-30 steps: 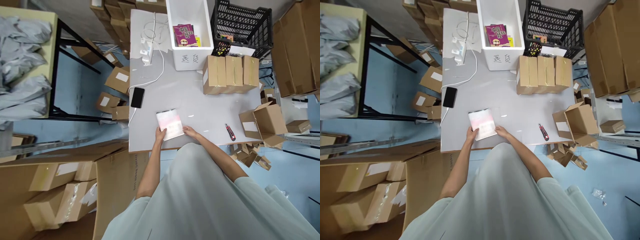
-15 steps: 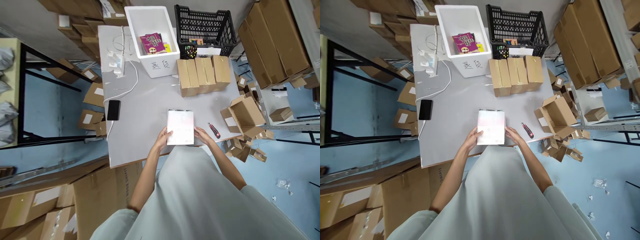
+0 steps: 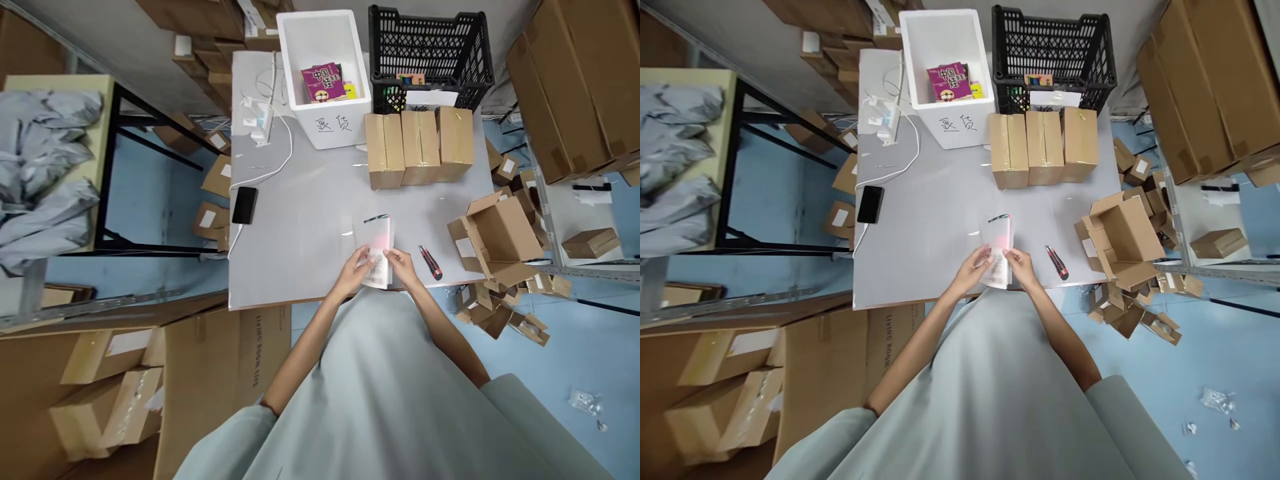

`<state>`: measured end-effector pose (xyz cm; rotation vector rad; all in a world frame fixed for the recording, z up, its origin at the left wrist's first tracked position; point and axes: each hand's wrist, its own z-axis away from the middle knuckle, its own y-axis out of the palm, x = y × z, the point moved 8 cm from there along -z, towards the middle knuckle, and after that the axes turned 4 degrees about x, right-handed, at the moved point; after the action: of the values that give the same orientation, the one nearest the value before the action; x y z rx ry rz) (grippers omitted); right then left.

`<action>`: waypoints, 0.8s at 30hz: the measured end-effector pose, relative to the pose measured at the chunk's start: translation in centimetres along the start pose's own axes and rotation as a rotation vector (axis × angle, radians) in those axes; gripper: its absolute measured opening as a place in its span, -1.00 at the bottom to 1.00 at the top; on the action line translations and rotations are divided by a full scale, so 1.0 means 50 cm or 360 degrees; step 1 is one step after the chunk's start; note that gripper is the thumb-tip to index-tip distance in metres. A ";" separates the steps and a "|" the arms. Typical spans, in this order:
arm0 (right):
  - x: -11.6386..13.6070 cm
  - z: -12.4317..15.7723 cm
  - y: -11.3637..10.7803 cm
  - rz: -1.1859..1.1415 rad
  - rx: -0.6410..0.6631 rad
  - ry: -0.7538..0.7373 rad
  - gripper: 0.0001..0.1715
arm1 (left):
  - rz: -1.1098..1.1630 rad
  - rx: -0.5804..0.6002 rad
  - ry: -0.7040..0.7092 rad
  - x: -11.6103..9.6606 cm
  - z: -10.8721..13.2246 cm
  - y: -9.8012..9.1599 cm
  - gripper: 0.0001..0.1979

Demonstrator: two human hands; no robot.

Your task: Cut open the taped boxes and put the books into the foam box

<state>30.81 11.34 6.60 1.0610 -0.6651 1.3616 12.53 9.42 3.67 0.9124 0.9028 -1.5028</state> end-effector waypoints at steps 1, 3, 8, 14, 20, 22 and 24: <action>-0.003 0.000 0.007 0.0042 0.0001 -0.0014 -0.34 | 0.0049 0.0035 0.0002 -0.007 0.003 0.018 -0.27; -0.012 -0.003 0.021 0.0156 0.0004 -0.0003 -0.34 | 0.0098 0.0026 0.0013 -0.022 0.007 0.037 -0.19; -0.046 -0.013 0.048 0.0294 0.0016 0.0174 -0.38 | 0.0064 -0.0103 0.0103 -0.039 0.009 0.019 -0.35; -0.026 -0.008 0.007 0.0283 -0.0049 0.0263 -0.30 | 0.0412 -0.0210 -0.0211 0.074 -0.004 -0.067 -0.33; 0.045 -0.011 -0.145 0.0487 -0.0297 0.0069 -0.31 | 0.0456 -0.0541 -0.0407 0.185 -0.020 -0.199 -0.39; 0.032 -0.018 -0.178 0.0486 -0.0354 0.0157 -0.30 | 0.0411 -0.0581 -0.0458 0.209 -0.034 -0.226 -0.48; 0.006 -0.027 -0.188 0.0517 -0.0364 0.0255 -0.30 | 0.0346 -0.0604 -0.0515 0.229 -0.049 -0.243 -0.58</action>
<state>39.74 13.70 4.32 0.6725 -0.8766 1.5862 -0.46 8.26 -7.04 0.4571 0.7864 -1.1942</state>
